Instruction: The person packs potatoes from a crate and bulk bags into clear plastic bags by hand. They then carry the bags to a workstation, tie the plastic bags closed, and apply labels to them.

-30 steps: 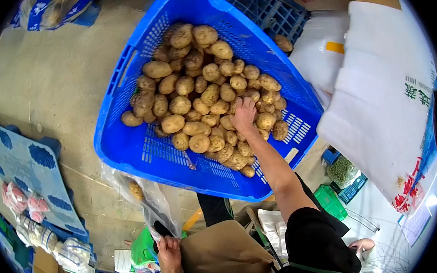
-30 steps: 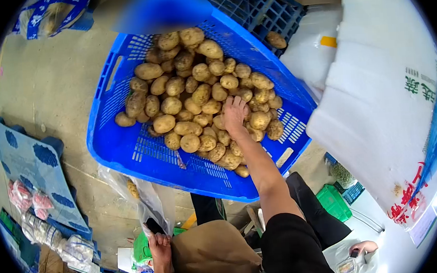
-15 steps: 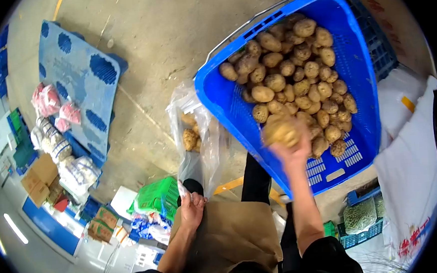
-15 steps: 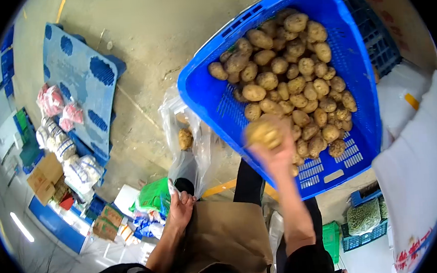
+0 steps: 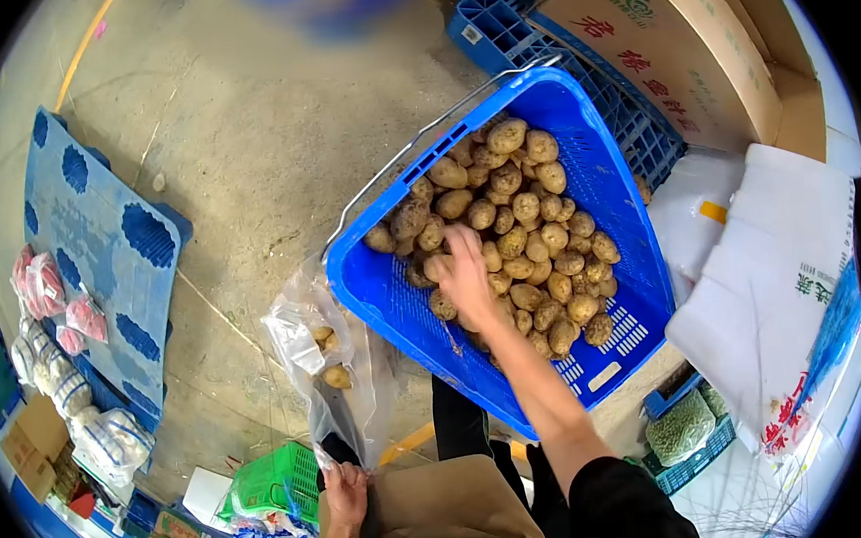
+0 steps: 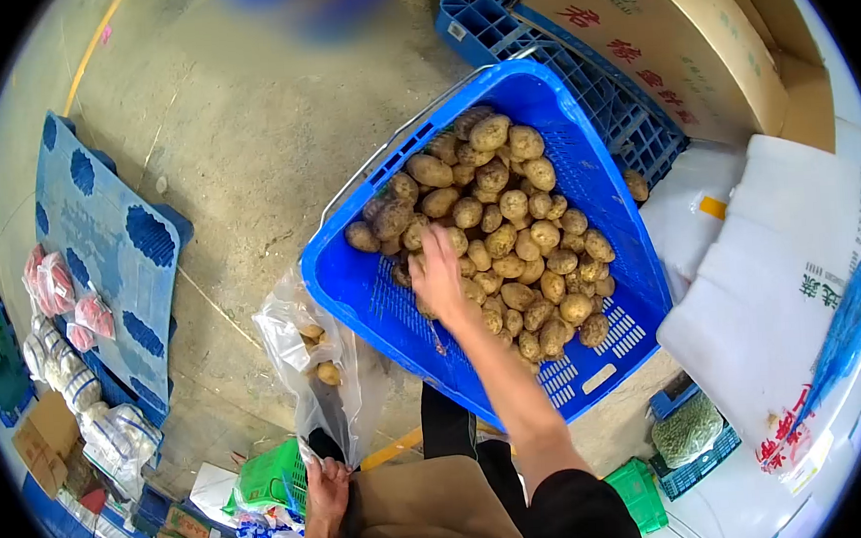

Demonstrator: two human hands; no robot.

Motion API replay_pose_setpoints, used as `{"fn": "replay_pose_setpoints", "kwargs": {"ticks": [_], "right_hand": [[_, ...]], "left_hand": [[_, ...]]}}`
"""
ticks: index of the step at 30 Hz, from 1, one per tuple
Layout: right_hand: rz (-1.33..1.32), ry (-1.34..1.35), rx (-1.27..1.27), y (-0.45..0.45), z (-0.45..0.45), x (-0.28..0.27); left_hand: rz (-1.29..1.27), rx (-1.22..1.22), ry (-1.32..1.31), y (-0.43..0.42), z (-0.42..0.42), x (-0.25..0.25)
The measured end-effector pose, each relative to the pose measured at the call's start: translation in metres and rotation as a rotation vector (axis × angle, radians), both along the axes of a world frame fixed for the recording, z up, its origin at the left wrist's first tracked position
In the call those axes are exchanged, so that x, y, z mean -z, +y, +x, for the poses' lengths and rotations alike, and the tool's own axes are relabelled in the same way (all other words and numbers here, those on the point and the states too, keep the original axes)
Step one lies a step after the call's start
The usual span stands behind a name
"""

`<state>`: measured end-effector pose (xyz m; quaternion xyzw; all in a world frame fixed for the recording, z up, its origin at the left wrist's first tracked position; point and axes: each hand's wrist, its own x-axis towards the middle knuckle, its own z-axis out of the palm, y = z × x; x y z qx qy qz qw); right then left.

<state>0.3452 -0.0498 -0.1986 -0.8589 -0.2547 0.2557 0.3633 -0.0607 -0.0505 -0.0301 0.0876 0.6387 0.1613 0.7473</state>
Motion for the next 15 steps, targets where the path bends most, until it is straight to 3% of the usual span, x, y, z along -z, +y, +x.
{"fn": "replay_pose_setpoints", "kwargs": {"ticks": [5,9,11,13,15], "right_hand": [[-0.246,-0.342,-0.639,0.033,0.021,0.094],[-0.384,-0.337,-0.652,0.04,0.017,0.127],[-0.259,-0.039,-0.322,0.041,0.022,0.11],[-0.066,0.104,0.047,0.044,0.021,0.055],[0.119,0.612,0.327,0.036,0.008,-0.02]], "left_hand": [[-0.003,-0.047,0.009,-0.001,0.024,0.002],[0.001,-0.081,-0.029,-0.004,0.025,0.005],[0.006,-0.093,-0.017,0.001,0.031,0.002],[0.005,-0.106,-0.012,0.005,0.027,0.002],[-0.005,-0.098,-0.013,0.007,0.035,0.0]]}}
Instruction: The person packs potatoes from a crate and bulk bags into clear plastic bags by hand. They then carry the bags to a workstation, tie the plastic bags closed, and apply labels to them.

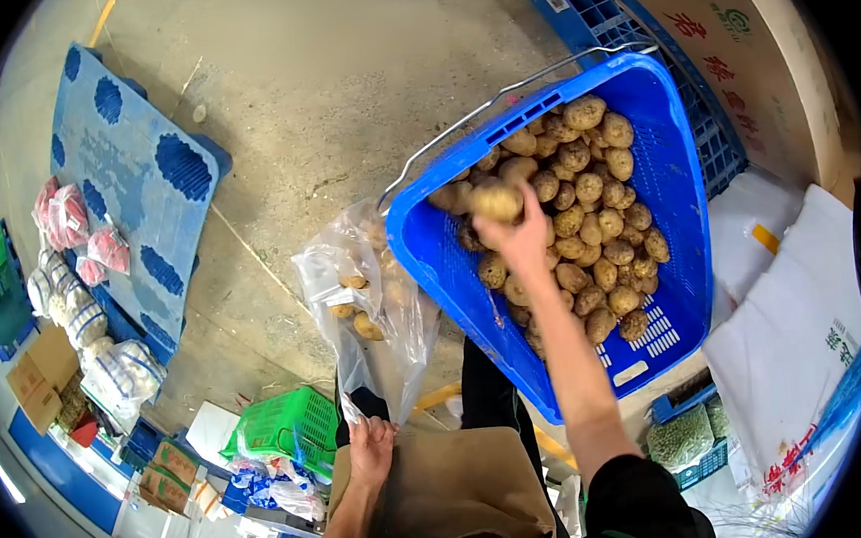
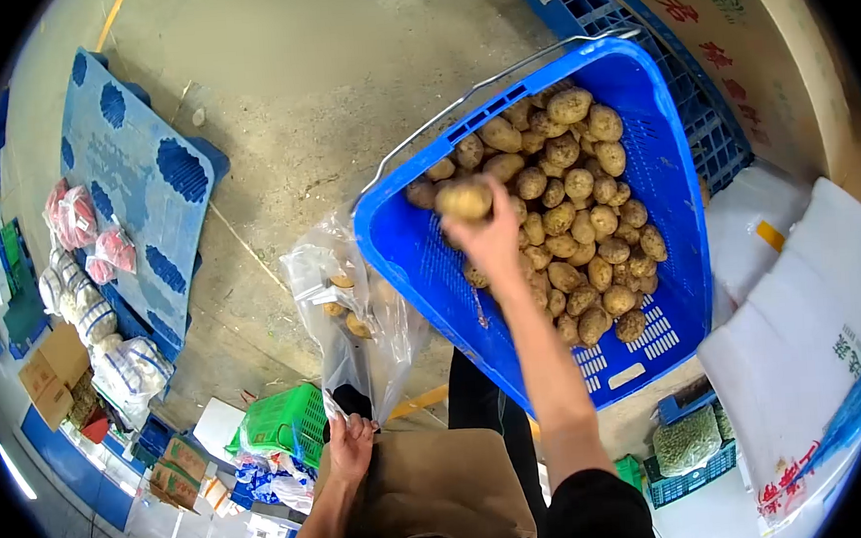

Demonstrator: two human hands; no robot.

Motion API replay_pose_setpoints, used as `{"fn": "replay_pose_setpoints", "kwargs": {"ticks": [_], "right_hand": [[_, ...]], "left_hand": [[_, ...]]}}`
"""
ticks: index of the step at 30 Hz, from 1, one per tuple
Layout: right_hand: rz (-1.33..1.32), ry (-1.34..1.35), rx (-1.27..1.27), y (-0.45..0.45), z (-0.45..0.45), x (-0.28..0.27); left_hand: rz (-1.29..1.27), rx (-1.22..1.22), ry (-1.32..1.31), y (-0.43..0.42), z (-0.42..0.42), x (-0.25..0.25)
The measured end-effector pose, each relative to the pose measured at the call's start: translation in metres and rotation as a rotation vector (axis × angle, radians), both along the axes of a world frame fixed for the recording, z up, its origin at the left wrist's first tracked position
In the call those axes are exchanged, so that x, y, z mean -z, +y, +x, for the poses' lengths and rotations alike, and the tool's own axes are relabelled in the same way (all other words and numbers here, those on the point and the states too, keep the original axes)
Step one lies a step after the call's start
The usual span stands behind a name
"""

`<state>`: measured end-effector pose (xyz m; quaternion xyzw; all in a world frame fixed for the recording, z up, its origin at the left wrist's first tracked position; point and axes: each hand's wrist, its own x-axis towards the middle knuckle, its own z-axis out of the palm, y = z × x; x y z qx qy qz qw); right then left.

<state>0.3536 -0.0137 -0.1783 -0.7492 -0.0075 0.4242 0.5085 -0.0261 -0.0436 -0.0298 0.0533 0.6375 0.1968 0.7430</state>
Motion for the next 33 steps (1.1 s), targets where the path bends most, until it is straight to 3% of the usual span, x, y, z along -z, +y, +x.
{"fn": "replay_pose_setpoints", "kwargs": {"ticks": [2,4,6,7,8,10,12,13,14,16,19,22,23,26,28,30,32,33], "right_hand": [[0.228,-0.175,-0.075,-0.019,-0.036,-0.048],[0.328,0.019,-0.19,-0.043,-0.091,-0.06],[0.323,-0.161,-0.545,-0.049,-0.13,-0.07],[0.273,0.005,-0.704,-0.048,-0.135,-0.076],[0.265,-0.123,-0.727,-0.054,-0.135,-0.073],[0.209,-0.303,-0.535,-0.057,-0.094,-0.045],[0.016,-0.703,-0.302,-0.039,-0.007,-0.038],[-0.122,-0.715,-0.252,-0.045,0.026,-0.004],[-0.233,-0.963,-0.333,-0.044,0.067,0.025],[-0.373,-1.163,-0.506,-0.042,0.136,0.072],[-0.579,-1.213,-0.948,-0.034,0.198,0.108],[-0.576,-1.118,-0.973,-0.036,0.22,0.133],[-0.557,-1.211,-0.928,-0.043,0.22,0.147],[-0.605,-1.068,-0.96,-0.049,0.205,0.106],[-0.644,-1.041,-1.11,-0.068,0.191,0.096],[-0.758,-1.183,-1.4,-0.109,0.159,0.123],[-0.533,-0.942,-1.214,-0.138,0.119,0.104],[-0.616,-0.742,-1.271,-0.137,0.108,0.088]], "left_hand": [[-0.022,-0.001,0.038,0.0,0.003,-0.001],[0.022,0.021,0.028,-0.002,-0.001,0.003],[0.028,0.065,0.036,0.0,0.001,0.003],[0.017,0.052,0.003,-0.002,-0.013,0.008],[0.008,0.039,-0.026,-0.005,-0.023,0.015],[0.031,0.045,0.013,0.005,-0.002,0.004],[-0.004,0.045,-0.017,-0.002,-0.021,0.014],[0.006,0.066,-0.003,-0.002,-0.018,0.014],[0.02,0.085,0.014,-0.002,-0.015,0.013],[0.019,0.108,0.012,-0.005,-0.011,0.013],[0.016,0.107,0.027,-0.005,0.009,0.008],[0.031,0.122,0.091,-0.018,-0.003,0.017],[0.044,0.166,0.141,-0.031,-0.03,0.028],[0.083,0.209,0.229,-0.041,-0.046,0.039],[0.131,0.282,0.209,-0.046,-0.059,0.047],[0.146,0.305,0.201,-0.055,-0.073,0.056],[0.132,0.289,0.214,-0.053,-0.066,0.054],[0.119,0.273,0.228,-0.047,-0.05,0.045]]}}
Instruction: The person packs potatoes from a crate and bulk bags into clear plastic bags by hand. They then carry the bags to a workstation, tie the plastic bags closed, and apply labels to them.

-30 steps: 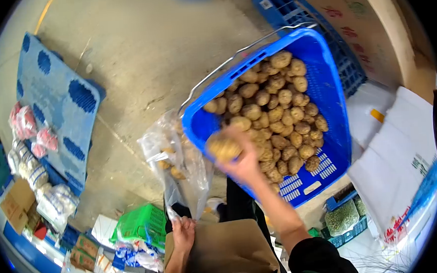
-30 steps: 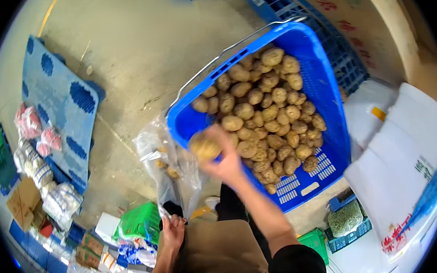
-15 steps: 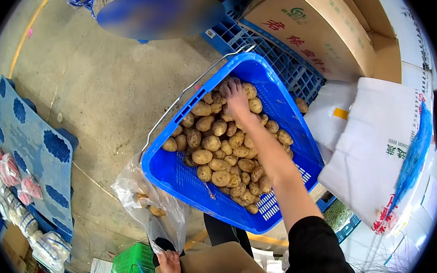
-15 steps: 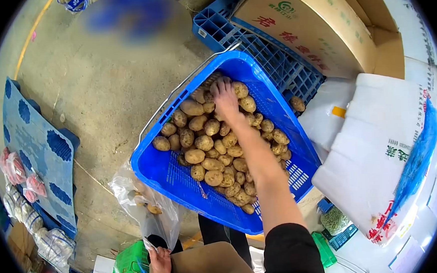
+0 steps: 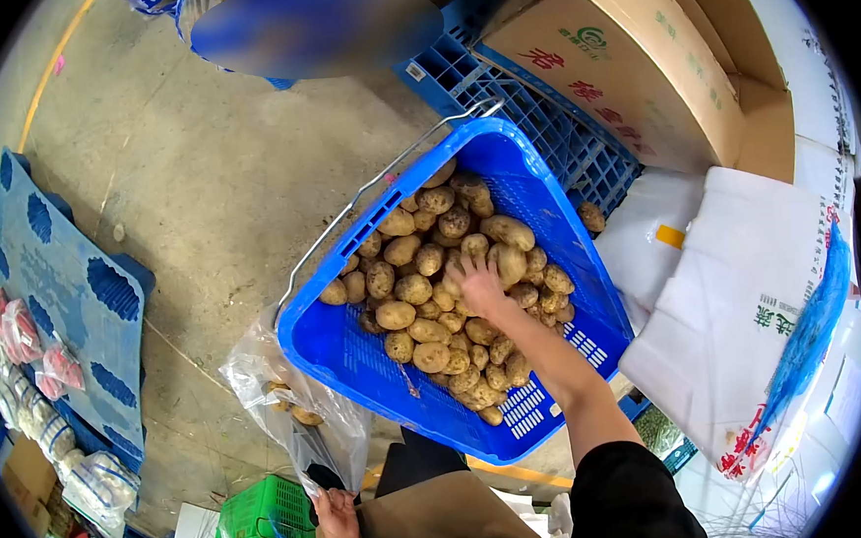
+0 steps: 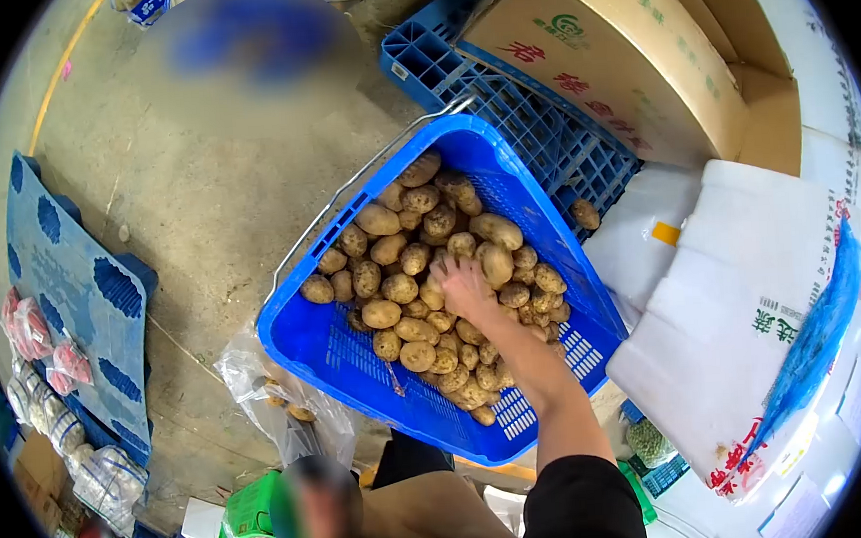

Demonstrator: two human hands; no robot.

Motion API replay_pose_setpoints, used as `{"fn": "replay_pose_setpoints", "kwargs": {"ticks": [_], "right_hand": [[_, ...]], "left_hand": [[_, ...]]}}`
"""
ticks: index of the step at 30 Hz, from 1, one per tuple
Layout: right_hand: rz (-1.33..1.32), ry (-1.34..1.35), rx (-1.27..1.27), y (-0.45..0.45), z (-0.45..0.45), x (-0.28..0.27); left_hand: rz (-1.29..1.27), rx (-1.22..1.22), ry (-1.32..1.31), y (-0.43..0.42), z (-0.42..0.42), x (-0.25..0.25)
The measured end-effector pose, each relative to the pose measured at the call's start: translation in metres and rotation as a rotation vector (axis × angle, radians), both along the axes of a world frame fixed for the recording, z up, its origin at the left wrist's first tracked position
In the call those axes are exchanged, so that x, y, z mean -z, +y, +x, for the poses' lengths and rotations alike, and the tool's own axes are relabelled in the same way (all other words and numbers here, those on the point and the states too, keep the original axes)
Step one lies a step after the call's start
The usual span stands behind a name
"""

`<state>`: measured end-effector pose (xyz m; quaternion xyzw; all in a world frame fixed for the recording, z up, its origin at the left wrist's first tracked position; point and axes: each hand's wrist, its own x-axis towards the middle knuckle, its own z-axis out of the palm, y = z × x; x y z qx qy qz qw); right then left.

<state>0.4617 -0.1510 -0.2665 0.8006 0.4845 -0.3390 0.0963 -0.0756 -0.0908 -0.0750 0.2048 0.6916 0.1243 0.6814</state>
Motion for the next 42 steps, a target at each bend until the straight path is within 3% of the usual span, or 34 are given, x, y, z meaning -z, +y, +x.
{"fn": "replay_pose_setpoints", "kwargs": {"ticks": [1,2,5,7,9,12,15,16,17,19,24,26,27,28,29,31,32,35,36,38,39,40,42], "right_hand": [[-0.165,0.103,0.048,0.005,-0.005,-0.012],[-0.151,0.225,0.145,0.004,-0.004,-0.006],[0.272,0.154,0.346,0.041,0.033,0.014],[0.414,-0.117,0.344,0.088,0.067,0.017],[0.501,-0.352,0.245,0.114,0.092,0.057],[0.257,-0.276,0.12,0.132,0.111,0.1],[0.044,-0.07,0.141,0.142,0.124,0.062],[-0.017,0.087,0.186,0.15,0.133,0.04],[0.09,-0.049,0.192,0.146,0.129,0.045],[0.302,-0.318,0.201,0.131,0.112,0.061],[0.214,0.013,0.083,0.123,0.133,0.117],[-0.02,0.087,0.215,0.126,0.119,0.09],[-0.135,0.118,0.278,0.128,0.111,0.075],[-0.084,-0.044,0.302,0.126,0.098,0.072],[-0.062,0.015,0.342,0.122,0.095,0.068],[-0.018,0.131,0.409,0.106,0.102,0.061],[0.189,0.159,0.549,0.087,0.1,0.059],[0.205,0.597,0.88,0.083,0.081,-0.034],[0.262,0.681,0.96,0.085,0.056,-0.068],[0.172,0.866,1.028,0.091,0.01,-0.146],[0.116,0.916,0.988,0.083,-0.02,-0.161],[0.4,0.943,0.716,0.058,-0.065,-0.147],[0.335,1.208,0.737,0.072,-0.123,-0.186]], "left_hand": [[-0.009,-0.022,0.008,0.004,0.006,-0.003],[-0.018,-0.044,0.016,0.008,0.012,-0.005],[-0.057,-0.043,0.008,0.001,0.003,-0.003],[-0.067,0.027,-0.012,-0.013,-0.028,0.012],[-0.083,0.009,-0.022,-0.026,-0.044,0.024],[-0.222,-0.354,-0.059,-0.009,-0.005,0.003],[-0.217,-0.409,-0.067,-0.004,0.027,-0.011],[-0.146,-0.334,-0.058,0.013,0.071,-0.024],[-0.072,-0.263,-0.055,0.021,0.097,-0.029],[-0.187,-0.352,-0.085,-0.009,0.033,-0.005],[-0.208,-0.349,-0.097,-0.018,-0.004,0.01],[-0.174,-0.266,-0.107,-0.028,-0.024,0.021],[-0.217,-0.461,-0.17,-0.027,-0.019,0.022],[-0.256,-0.659,-0.226,-0.021,-0.004,0.02],[-0.367,-1.127,-0.328,-0.014,0.008,0.011],[-0.376,-1.204,-0.292,-0.01,0.014,0.008],[-0.278,-0.812,-0.156,-0.016,0.001,0.012],[-0.29,-1.004,-0.22,-0.015,0.012,0.009],[-0.153,-0.574,-0.101,-0.01,0.027,0.001],[-0.092,-0.355,-0.067,-0.005,0.036,-0.006],[-0.057,-0.25,-0.046,-0.002,0.04,-0.009],[-0.044,-0.274,-0.096,0.019,0.079,-0.027],[-0.036,-0.292,-0.158,0.029,0.095,-0.033]]}}
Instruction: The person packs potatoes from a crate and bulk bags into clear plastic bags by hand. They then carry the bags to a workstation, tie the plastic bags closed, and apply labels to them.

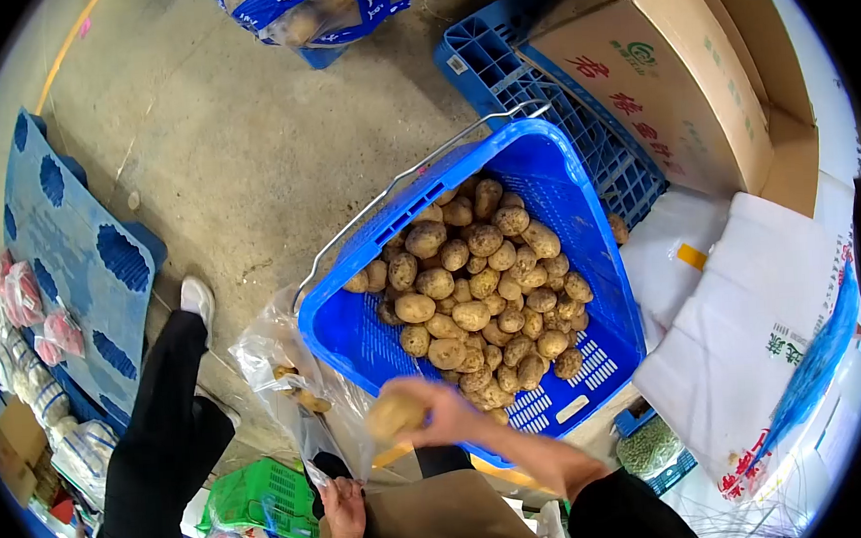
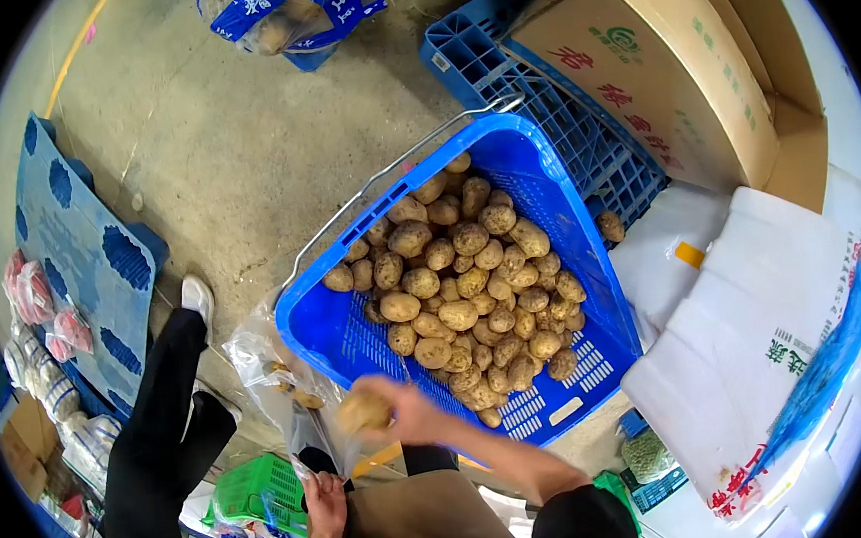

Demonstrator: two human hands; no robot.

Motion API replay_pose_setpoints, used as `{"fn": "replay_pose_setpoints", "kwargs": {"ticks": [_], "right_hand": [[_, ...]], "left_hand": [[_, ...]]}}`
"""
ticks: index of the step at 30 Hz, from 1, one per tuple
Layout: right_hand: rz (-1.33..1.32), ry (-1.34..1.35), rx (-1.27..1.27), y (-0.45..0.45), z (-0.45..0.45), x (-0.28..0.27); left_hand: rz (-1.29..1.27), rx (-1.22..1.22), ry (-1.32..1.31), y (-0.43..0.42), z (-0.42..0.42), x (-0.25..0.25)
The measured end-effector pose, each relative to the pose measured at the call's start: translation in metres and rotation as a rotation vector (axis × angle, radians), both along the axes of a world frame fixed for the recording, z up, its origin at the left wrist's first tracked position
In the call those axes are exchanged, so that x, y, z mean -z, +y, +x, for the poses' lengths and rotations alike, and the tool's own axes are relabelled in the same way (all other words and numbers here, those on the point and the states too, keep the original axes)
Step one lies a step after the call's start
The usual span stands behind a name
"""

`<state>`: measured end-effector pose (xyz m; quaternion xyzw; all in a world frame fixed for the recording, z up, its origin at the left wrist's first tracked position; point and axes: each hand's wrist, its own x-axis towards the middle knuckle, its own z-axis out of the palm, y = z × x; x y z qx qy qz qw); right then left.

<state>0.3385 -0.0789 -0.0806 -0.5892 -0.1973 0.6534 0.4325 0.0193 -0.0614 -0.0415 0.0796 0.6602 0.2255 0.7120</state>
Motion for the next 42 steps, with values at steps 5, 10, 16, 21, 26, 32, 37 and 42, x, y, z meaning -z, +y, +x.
{"fn": "replay_pose_setpoints", "kwargs": {"ticks": [5,10,16,21,26,32,37,42], "right_hand": [[0.558,-0.472,-0.073,0.008,-0.044,0.042],[-0.207,-1.108,0.099,0.032,0.135,0.183],[-0.405,-1.082,-0.534,0.064,0.212,0.303],[-0.466,-1.109,-0.503,0.067,0.215,0.276],[-0.405,-1.291,0.282,0.004,0.154,0.259],[-0.004,-0.397,0.353,-0.01,0.011,0.07],[0.451,-0.466,-0.049,-0.004,-0.047,0.036],[0.148,-1.219,0.131,-0.027,0.087,0.132]], "left_hand": [[0.006,-0.03,0.012,0.004,-0.015,0.0],[-0.04,0.015,0.031,-0.01,-0.035,0.002],[-0.05,0.097,0.001,-0.02,-0.026,-0.003],[-0.045,0.005,0.0,-0.021,-0.025,0.002],[-0.015,0.022,-0.035,-0.014,-0.028,0.004],[-0.028,0.059,-0.037,-0.008,-0.032,0.004],[-0.011,0.056,0.001,0.004,-0.008,-0.01],[-0.042,0.071,0.02,-0.005,-0.015,-0.009]]}}
